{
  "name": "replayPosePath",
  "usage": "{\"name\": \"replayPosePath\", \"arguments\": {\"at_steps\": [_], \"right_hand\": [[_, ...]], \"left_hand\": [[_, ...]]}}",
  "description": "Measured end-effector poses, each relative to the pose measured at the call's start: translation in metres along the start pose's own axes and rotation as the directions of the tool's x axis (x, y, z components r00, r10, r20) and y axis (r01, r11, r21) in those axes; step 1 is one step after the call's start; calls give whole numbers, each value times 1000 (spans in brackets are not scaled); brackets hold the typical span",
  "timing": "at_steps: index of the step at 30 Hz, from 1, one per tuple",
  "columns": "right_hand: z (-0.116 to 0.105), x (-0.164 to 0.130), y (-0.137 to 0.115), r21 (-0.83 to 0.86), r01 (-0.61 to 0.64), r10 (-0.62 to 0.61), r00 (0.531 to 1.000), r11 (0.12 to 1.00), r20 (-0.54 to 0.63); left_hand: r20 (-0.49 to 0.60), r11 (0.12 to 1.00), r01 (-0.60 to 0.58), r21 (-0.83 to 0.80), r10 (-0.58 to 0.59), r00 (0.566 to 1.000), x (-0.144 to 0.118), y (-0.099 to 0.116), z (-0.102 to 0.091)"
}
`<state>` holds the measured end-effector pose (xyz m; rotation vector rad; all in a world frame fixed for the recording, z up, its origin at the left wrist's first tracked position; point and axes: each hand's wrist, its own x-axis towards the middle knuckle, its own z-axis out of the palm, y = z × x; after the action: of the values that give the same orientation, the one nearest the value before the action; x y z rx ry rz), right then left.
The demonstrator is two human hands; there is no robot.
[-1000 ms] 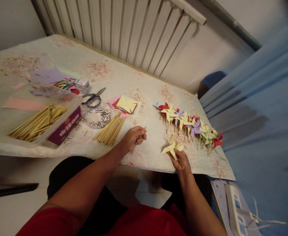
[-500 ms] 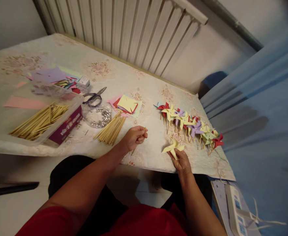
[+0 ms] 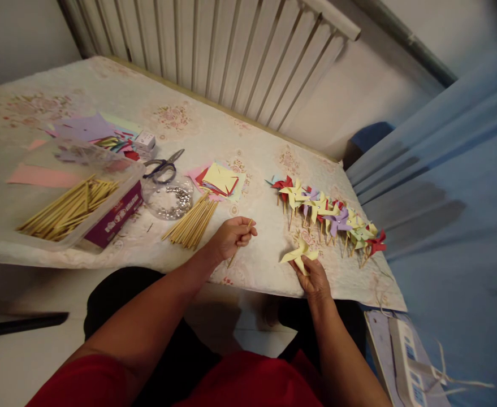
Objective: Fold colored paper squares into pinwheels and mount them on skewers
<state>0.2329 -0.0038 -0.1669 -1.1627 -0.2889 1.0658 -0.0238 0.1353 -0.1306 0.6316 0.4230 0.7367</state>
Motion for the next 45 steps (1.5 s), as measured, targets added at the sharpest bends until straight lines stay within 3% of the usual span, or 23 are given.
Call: {"name": "replayPosePath", "arguments": {"at_steps": [23, 36, 45], "right_hand": [[1, -1, -1, -17, -2, 1, 1000, 1000, -14], [-3, 1, 0, 3, 7, -7, 1000, 1000, -14], [2, 0, -1, 10, 2, -1, 1000, 1000, -25]], "left_hand": [[8, 999, -9, 38, 9, 1000, -4, 1, 4], [33, 999, 54, -5, -54, 998, -4, 3, 5], [45, 1000, 21, -21, -20, 999, -2, 0, 2]]}}
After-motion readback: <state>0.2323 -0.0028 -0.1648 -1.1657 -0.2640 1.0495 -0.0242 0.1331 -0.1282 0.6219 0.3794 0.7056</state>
